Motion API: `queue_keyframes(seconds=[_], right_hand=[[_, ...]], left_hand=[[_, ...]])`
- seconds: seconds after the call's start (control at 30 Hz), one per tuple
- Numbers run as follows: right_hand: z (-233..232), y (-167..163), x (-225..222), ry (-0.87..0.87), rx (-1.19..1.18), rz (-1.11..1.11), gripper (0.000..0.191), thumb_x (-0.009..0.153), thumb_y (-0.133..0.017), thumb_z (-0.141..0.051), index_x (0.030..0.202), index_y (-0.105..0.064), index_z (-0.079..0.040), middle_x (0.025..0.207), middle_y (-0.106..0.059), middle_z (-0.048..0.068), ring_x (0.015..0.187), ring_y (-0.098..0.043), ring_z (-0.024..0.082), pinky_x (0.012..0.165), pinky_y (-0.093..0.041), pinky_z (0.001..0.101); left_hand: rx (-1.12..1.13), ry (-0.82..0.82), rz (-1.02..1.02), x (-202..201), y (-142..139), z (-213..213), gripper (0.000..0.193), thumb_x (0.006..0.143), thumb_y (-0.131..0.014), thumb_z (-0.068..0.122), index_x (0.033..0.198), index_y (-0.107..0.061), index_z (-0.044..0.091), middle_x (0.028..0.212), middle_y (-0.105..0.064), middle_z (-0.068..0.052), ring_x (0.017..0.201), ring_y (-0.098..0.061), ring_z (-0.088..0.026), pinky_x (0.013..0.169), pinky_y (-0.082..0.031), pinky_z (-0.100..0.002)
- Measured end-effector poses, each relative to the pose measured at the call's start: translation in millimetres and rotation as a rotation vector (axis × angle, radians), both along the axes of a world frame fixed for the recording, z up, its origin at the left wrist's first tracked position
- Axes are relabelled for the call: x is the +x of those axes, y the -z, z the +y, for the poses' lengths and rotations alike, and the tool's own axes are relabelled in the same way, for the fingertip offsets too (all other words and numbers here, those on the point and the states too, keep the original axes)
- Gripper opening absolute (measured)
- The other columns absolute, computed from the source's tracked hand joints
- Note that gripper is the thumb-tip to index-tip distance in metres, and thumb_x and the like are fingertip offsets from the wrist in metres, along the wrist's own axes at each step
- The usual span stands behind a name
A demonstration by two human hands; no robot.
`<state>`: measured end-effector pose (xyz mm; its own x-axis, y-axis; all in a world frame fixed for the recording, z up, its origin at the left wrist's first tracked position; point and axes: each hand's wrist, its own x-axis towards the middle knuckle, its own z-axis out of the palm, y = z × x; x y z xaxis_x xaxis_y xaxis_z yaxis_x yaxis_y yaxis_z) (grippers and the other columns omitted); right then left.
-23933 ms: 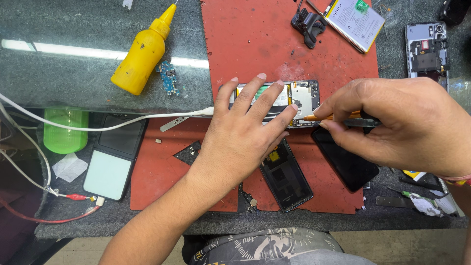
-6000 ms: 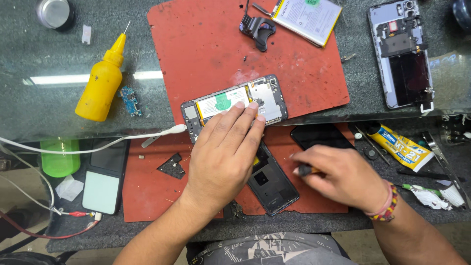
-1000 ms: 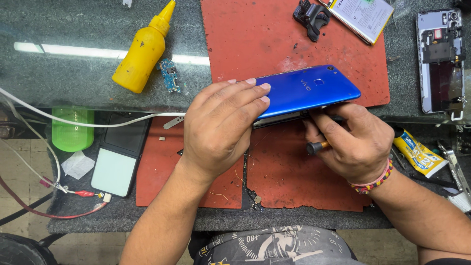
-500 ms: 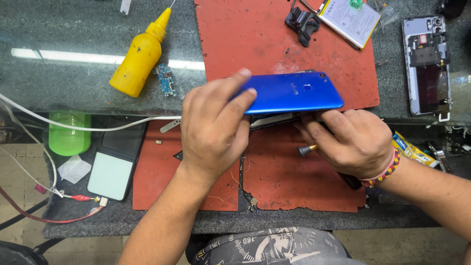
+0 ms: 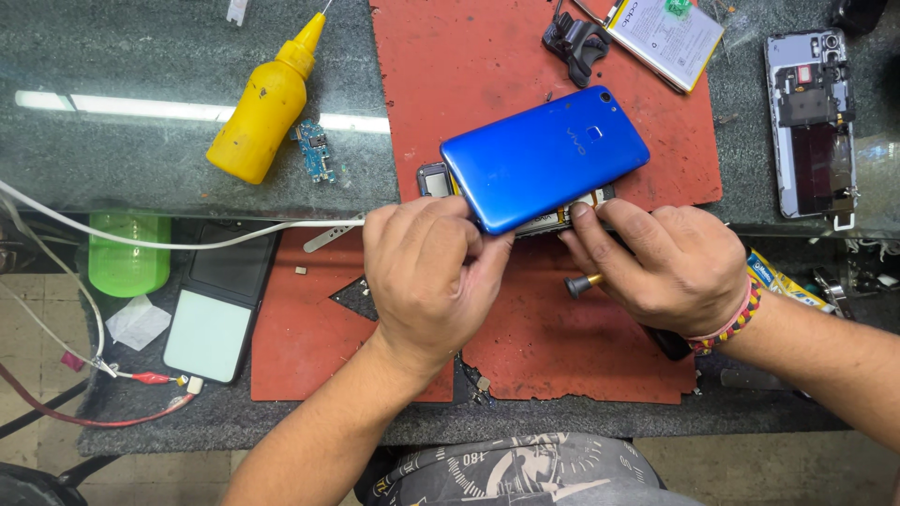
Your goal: The person works on a disassembled smartphone on a repair bench, using a wooden-handled pry tool to press and adjust the internal frame and battery area. They then fit the blue back cover onto the phone body, press it into place, and plug a charging cable into the phone to test it.
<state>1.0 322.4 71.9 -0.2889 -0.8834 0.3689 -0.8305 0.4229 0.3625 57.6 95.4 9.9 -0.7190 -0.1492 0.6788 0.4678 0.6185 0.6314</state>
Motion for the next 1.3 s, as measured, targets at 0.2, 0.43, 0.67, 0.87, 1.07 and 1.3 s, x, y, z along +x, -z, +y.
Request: queue_keyframes(seconds=[0.2, 0.43, 0.67, 0.87, 1.07, 1.3], right_hand=[[4.1, 1.6, -1.6, 0.003, -0.011, -0.03, 0.027, 0.095, -0.083, -0.023, 0.112, -0.076, -0.003, 0.099, -0.067, 0.007, 0.061, -0.059, 0.017, 0.054, -0.045, 0.0316], [7.5, 2.5, -3.1, 0.013, 0.0, -0.046, 0.029, 0.096, -0.082, -0.024, 0.115, -0.076, -0.002, 0.098, -0.068, 0.006, 0.061, -0.06, 0.017, 0.054, -0.046, 0.0316], [8.3, 1.0, -1.0, 0.038, 0.012, -0.061, 0.028, 0.095, -0.08, -0.022, 0.114, -0.077, -0.001, 0.098, -0.069, 0.008, 0.063, -0.061, 0.018, 0.054, -0.047, 0.0317], [7.2, 0.7, -2.6, 0.023, -0.014, -0.113, 0.028, 0.095, -0.08, -0.021, 0.115, -0.076, -0.001, 0.1, -0.069, 0.008, 0.065, -0.062, 0.019, 0.056, -0.048, 0.0328], [4.8, -1.1, -5.2, 0.016, -0.017, -0.138, 0.029, 0.093, -0.082, -0.022, 0.114, -0.077, -0.001, 0.098, -0.069, 0.008, 0.063, -0.062, 0.019, 0.055, -0.048, 0.033], [11.4, 1.1, -12.4, -0.002, -0.072, -0.285, 0.029, 0.088, -0.083, -0.018, 0.114, -0.077, -0.007, 0.103, -0.07, 0.006, 0.071, -0.066, 0.021, 0.06, -0.052, 0.0348]], left_hand=[[0.007, -0.083, -0.069, -4.5, -5.9, 2.8, 0.028, 0.086, -0.083, 0.006, 0.106, -0.063, 0.007, 0.112, -0.068, -0.005, 0.113, -0.062, -0.024, 0.101, -0.038, -0.041], [0.091, -0.172, -0.146, -10.7, -3.1, -1.9, 0.033, 0.083, -0.058, -0.009, 0.114, -0.062, 0.001, 0.14, -0.055, -0.017, 0.132, -0.053, -0.033, 0.115, -0.034, -0.047], [-0.349, 0.239, -0.051, -7.8, 3.3, 3.4, 0.023, 0.096, -0.077, 0.021, 0.119, -0.075, 0.017, 0.154, -0.052, -0.007, 0.151, -0.039, -0.031, 0.127, -0.023, -0.055], [-0.448, 0.208, -0.018, -12.3, 7.6, 7.3, 0.025, 0.104, -0.074, 0.027, 0.127, -0.073, 0.02, 0.159, -0.049, -0.007, 0.153, -0.037, -0.031, 0.129, -0.023, -0.059], [-0.511, 0.19, -0.03, -13.3, 7.6, 9.5, 0.024, 0.105, -0.068, 0.027, 0.127, -0.073, 0.019, 0.157, -0.051, -0.007, 0.152, -0.038, -0.031, 0.129, -0.024, -0.059], [-0.486, 0.19, -0.055, -14.4, 5.2, 11.1, 0.023, 0.104, -0.067, 0.024, 0.124, -0.072, 0.017, 0.153, -0.053, -0.009, 0.15, -0.041, -0.033, 0.127, -0.027, -0.059]])
